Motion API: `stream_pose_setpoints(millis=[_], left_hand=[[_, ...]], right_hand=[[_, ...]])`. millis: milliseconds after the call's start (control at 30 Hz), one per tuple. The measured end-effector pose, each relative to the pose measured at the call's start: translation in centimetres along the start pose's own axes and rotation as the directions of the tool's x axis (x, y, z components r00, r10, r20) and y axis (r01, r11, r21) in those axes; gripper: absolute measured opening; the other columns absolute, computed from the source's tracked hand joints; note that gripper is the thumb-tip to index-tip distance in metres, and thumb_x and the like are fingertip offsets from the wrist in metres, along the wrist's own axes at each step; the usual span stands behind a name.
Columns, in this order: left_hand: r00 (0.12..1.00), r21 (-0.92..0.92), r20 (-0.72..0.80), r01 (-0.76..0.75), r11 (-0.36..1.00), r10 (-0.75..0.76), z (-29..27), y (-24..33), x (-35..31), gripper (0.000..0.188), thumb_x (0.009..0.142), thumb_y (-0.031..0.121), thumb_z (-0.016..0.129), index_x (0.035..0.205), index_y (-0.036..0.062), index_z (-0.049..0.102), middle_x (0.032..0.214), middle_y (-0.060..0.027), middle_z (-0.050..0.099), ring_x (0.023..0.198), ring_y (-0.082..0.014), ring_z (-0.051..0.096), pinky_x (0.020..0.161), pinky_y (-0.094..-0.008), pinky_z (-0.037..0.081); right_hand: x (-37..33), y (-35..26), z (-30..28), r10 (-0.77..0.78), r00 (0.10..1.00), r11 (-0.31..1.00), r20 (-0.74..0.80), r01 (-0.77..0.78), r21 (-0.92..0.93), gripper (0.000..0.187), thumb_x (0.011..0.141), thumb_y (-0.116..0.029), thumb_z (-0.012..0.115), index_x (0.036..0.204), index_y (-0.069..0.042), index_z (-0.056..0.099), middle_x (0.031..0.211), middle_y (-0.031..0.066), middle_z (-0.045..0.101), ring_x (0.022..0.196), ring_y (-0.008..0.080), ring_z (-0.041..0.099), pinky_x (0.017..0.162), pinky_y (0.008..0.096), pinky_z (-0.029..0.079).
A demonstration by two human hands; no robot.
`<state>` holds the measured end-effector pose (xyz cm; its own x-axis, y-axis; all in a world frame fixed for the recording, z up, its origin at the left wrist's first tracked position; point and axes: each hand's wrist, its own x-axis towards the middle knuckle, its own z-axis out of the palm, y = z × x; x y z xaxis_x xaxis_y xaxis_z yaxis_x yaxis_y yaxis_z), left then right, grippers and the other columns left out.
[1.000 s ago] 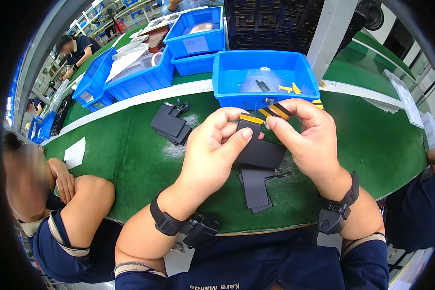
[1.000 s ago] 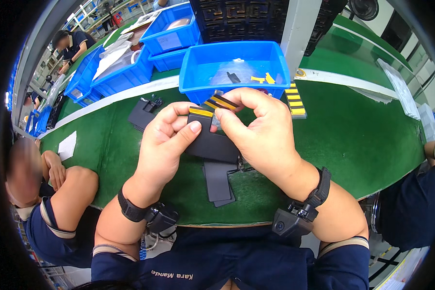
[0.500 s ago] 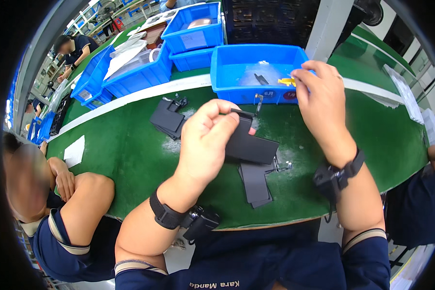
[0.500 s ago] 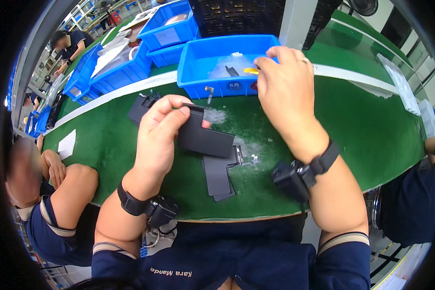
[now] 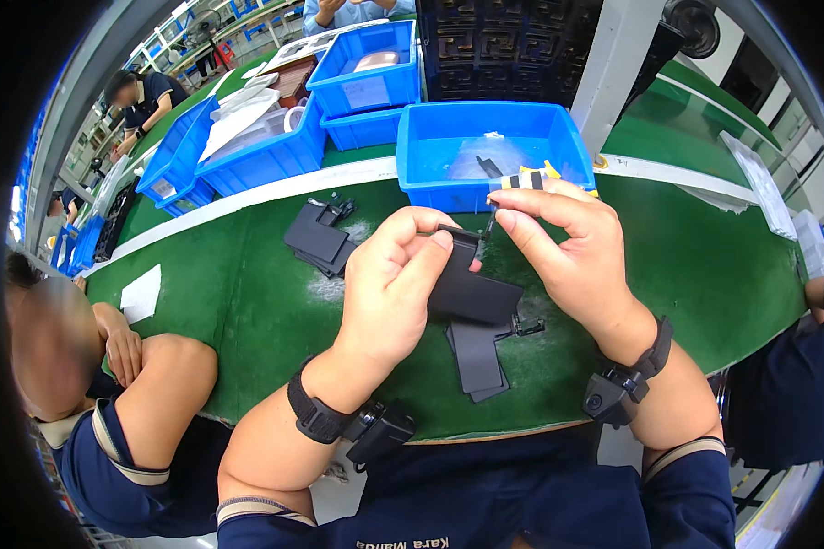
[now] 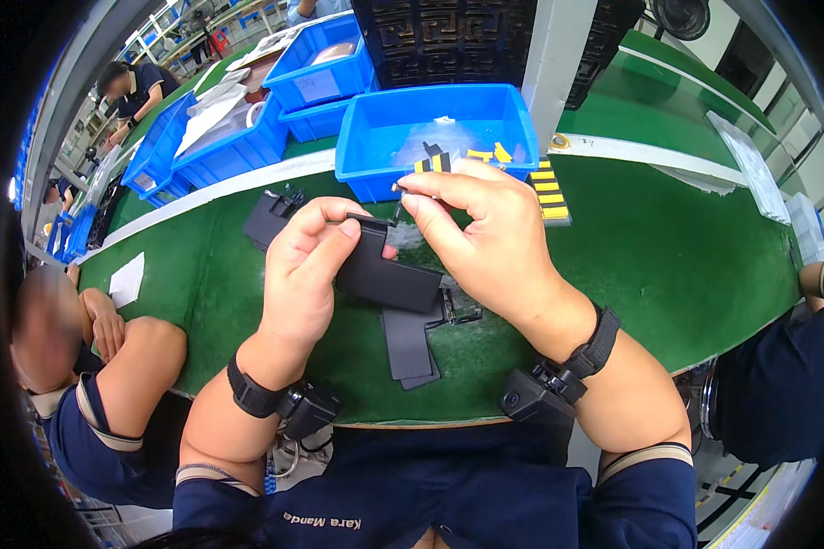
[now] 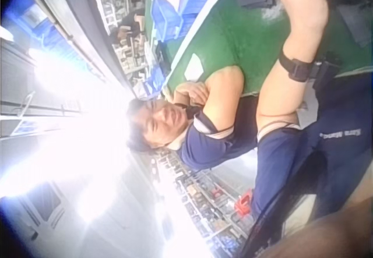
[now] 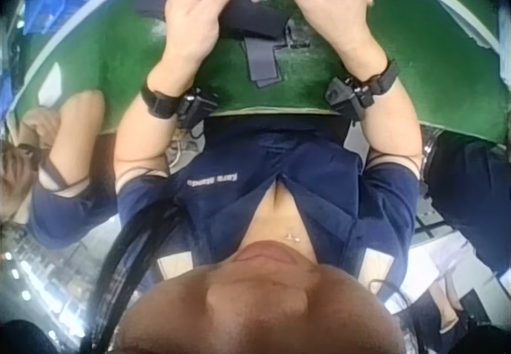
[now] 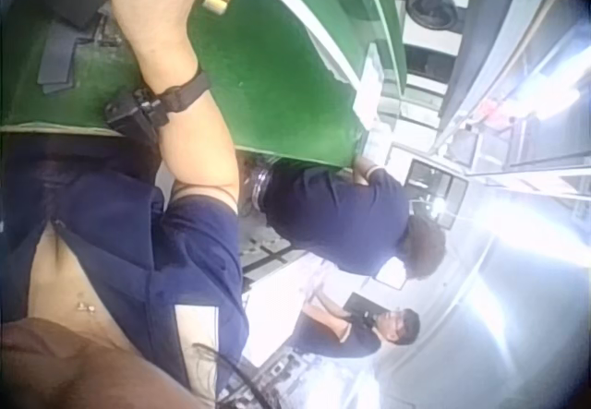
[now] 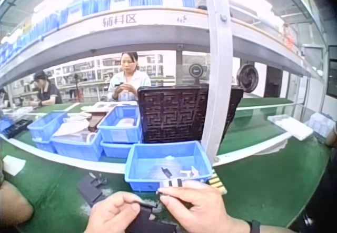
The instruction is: Manually assemble black plastic electronic components by applying adhesive strips and connecting wiring on an assembly line.
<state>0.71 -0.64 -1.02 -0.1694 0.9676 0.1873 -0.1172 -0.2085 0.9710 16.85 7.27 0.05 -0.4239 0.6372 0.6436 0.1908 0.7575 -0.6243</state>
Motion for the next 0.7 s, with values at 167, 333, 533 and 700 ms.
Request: stream_pose_setpoints(millis=[167, 333, 533, 700], left_hand=[[1.000, -0.036, 0.009, 0.010, 0.999, -0.010, -0.2, 0.0, 0.0, 0.013, 0.092, 0.010, 0.050, 0.097, -0.0003, 0.056, 0.080, -0.0071, 0.066, 0.071, -0.0079, 0.060, 0.066, -0.0218, 0.048], [0.999, 0.074, 0.023, 0.042, 0.996, -0.044, -0.2, 0.1, 0.0, 0.015, 0.093, 0.010, 0.047, 0.100, -0.0008, 0.055, 0.087, -0.0102, 0.064, 0.079, -0.0135, 0.063, 0.073, -0.0251, 0.051], [0.997, 0.084, 0.030, 0.066, 0.994, -0.069, -0.5, 0.2, -0.1, 0.014, 0.092, 0.010, 0.048, 0.099, -0.0005, 0.055, 0.085, -0.0074, 0.063, 0.077, -0.0123, 0.062, 0.071, -0.0243, 0.050], [0.990, 0.381, -0.093, -0.061, 0.922, 0.104, -3.9, 0.0, 2.4, 0.018, 0.089, 0.013, 0.048, 0.090, -0.0006, 0.060, 0.072, -0.0042, 0.062, 0.067, -0.0088, 0.056, 0.061, -0.0251, 0.045]], right_hand=[[-0.1, 0.0, 0.2, 0.144, 0.986, 0.977, 0.080, -0.155, 0.149, 0.014, 0.083, -0.009, 0.064, 0.094, -0.001, 0.069, 0.077, 0.0059, 0.065, 0.072, 0.0118, 0.060, 0.066, 0.0239, 0.046], [-0.2, 0.2, 0.3, 0.176, 0.979, 0.957, 0.100, -0.194, 0.214, 0.013, 0.085, -0.008, 0.062, 0.092, 0.001, 0.068, 0.076, 0.0053, 0.063, 0.072, 0.0110, 0.059, 0.066, 0.0229, 0.046], [-0.1, -0.3, 0.3, 0.156, 0.981, 0.971, 0.114, -0.173, 0.162, 0.013, 0.082, -0.010, 0.062, 0.085, 0.001, 0.067, 0.075, 0.0092, 0.065, 0.070, 0.0182, 0.062, 0.065, 0.0290, 0.048], [-0.4, 0.5, 0.9, 0.142, 0.983, 0.967, 0.119, -0.163, 0.197, 0.021, 0.086, -0.005, 0.054, 0.105, -0.002, 0.062, 0.082, 0.0101, 0.065, 0.068, 0.0193, 0.061, 0.065, 0.0293, 0.049]])
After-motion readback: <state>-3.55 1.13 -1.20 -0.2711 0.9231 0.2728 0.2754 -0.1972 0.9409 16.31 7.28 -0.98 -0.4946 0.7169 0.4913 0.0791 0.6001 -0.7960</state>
